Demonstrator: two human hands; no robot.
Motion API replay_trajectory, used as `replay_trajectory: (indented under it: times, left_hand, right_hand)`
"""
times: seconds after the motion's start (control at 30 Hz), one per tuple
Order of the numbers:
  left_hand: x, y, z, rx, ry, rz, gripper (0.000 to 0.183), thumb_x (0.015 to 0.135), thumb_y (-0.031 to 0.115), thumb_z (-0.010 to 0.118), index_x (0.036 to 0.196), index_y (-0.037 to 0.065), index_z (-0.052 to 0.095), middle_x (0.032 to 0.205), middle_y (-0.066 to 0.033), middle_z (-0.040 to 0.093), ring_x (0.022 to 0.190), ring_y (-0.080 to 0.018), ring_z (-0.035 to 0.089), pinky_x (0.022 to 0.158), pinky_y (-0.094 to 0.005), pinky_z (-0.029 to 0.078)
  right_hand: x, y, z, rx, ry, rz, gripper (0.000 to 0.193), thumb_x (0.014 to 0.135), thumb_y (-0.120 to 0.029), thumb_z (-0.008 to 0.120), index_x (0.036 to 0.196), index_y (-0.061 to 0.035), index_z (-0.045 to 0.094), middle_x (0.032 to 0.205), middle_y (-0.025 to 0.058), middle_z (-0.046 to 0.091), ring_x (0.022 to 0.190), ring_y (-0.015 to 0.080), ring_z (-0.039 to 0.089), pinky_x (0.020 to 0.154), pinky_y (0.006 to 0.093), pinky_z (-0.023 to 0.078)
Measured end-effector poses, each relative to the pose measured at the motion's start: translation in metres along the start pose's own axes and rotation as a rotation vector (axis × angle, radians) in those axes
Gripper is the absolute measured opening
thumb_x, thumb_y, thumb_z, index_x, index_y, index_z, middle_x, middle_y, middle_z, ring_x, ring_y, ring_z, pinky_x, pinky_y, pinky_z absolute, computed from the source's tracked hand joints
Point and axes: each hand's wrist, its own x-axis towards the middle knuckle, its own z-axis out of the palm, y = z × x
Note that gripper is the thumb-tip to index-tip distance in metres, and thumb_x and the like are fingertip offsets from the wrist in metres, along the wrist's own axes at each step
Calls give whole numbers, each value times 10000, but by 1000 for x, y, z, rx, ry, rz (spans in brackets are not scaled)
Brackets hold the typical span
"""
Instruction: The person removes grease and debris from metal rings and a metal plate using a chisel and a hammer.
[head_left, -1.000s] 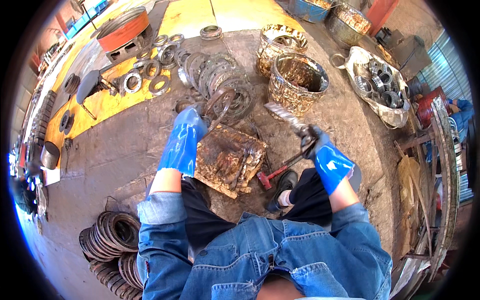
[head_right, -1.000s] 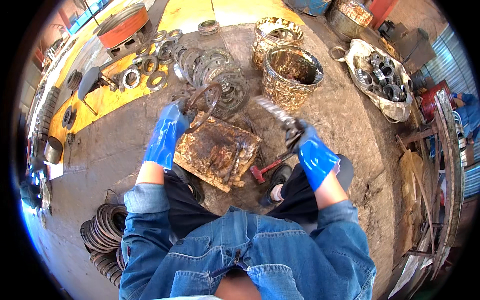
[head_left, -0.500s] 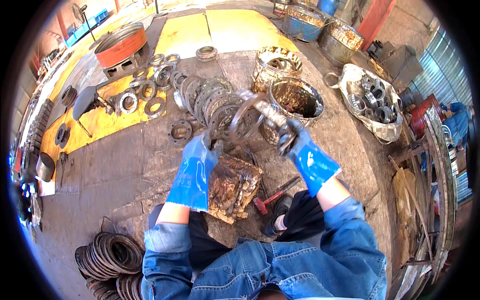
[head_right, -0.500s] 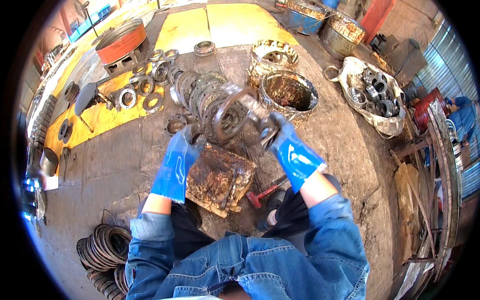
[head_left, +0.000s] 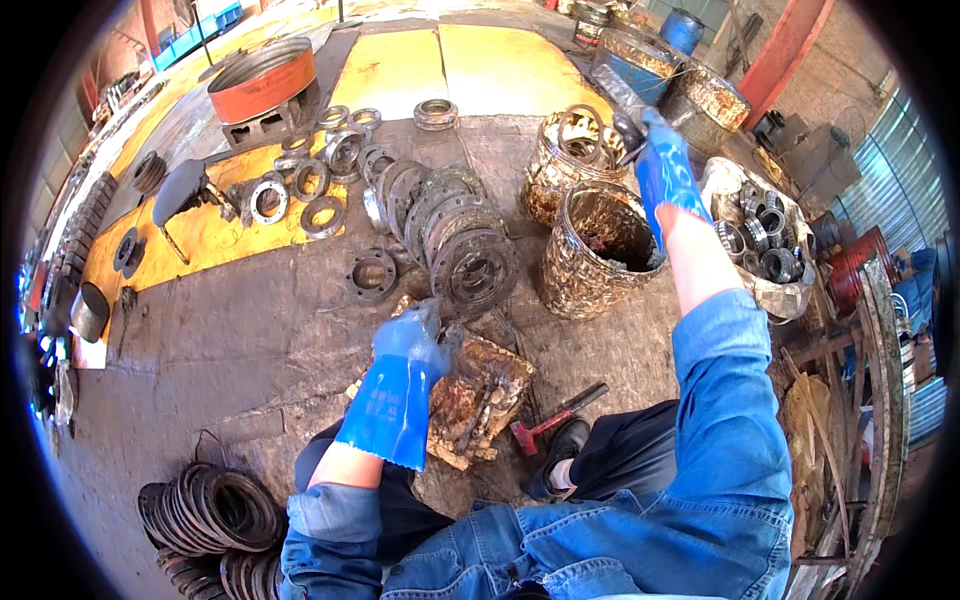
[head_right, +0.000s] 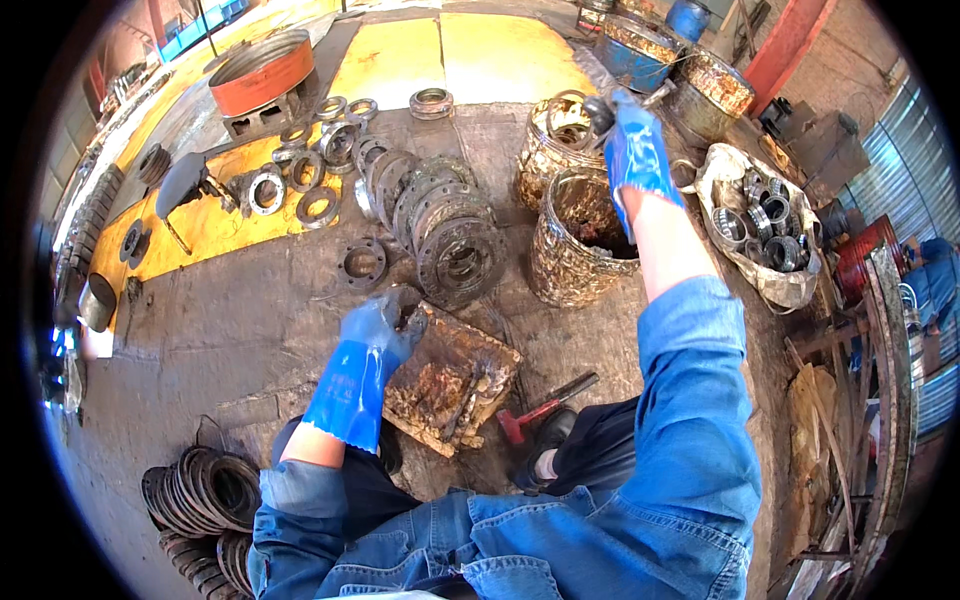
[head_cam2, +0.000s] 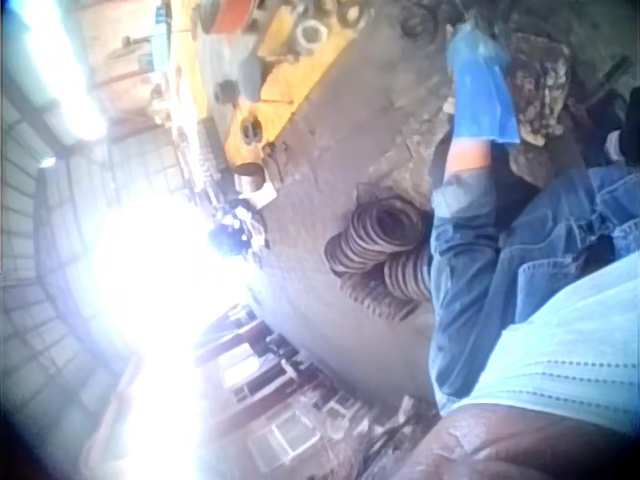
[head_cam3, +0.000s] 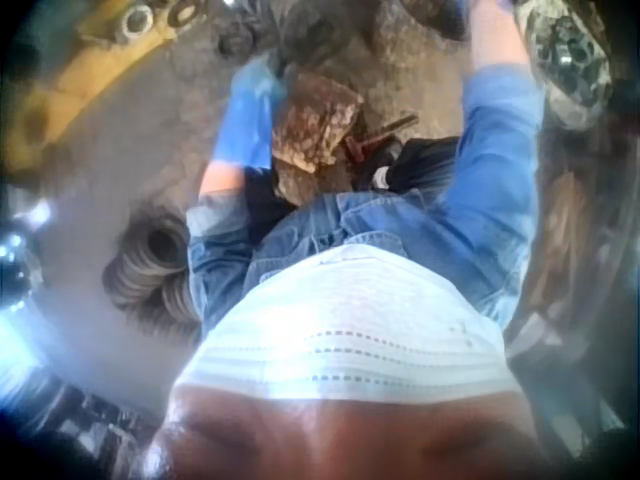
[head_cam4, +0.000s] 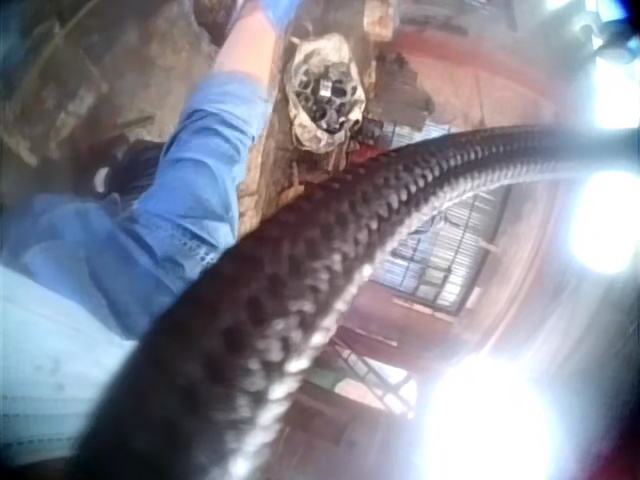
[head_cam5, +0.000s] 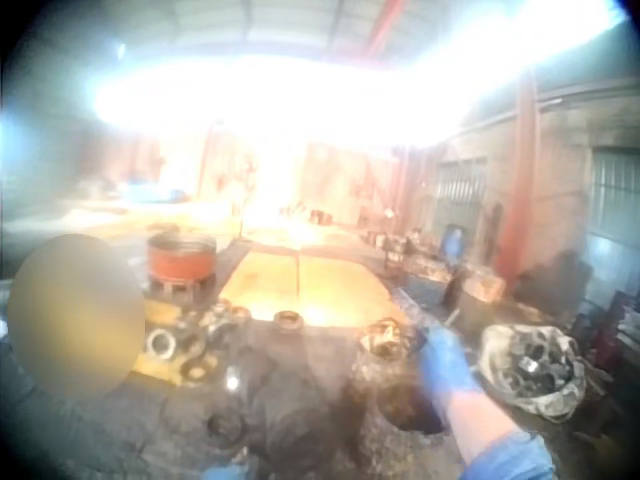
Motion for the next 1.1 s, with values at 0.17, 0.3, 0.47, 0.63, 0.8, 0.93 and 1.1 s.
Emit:
replay_trajectory:
  times: [0.17,0.3,0.47,0.63,0.8,0.93,1.1]
  left_hand:
    - [6,23,3,-215,-201,-46,480,807,360,646,1190,76,593,1013,-183,670,981,-329,633,841,-385,511]
    - [6,25,-1,-459,-192,1,403,794,316,718,1089,50,649,911,-161,693,830,-227,657,739,-353,508]
    - [2,25,-2,-623,-412,144,505,784,429,718,1128,67,641,1035,-160,679,963,-266,647,840,-377,488]
    - [-17,21,18,-228,-694,212,419,809,314,683,1157,89,614,1032,-156,667,915,-269,649,812,-364,500]
    - [-28,29,32,9,-675,221,389,834,313,646,1152,95,604,1061,-169,653,946,-345,626,814,-405,494]
    - [-21,36,19,117,-628,88,317,852,271,620,1112,90,629,909,-152,685,801,-327,656,720,-387,514]
    - [-7,-14,24,111,-692,-163,267,819,216,585,1055,104,643,985,-183,657,927,-362,628,798,-422,500]
  right_hand:
    - [-103,24,-36,-254,-227,274,235,935,-182,554,1061,3,627,943,105,693,709,162,626,626,292,502]
    - [-194,84,-33,-439,-573,258,373,944,-375,532,1087,-43,625,1063,112,660,831,167,633,748,301,503]
    - [-287,117,-16,-1443,-1056,-110,332,936,-187,402,1196,-78,576,1126,181,624,978,328,638,820,463,512]
    - [-313,126,-11,-1507,-1194,-54,329,864,-180,475,1171,-106,567,1039,151,649,956,346,647,757,486,523]
    - [-305,125,-7,-1438,-1209,-167,323,839,-203,532,1157,-157,565,1031,136,644,941,346,645,738,492,523]
    - [-264,181,-48,-1148,-1141,-348,499,747,-252,681,1234,-229,575,1127,111,635,1006,339,614,832,442,507]
    - [-210,252,-150,-1554,-1152,-85,368,711,-272,695,1030,-92,653,985,157,662,938,352,633,785,433,521]
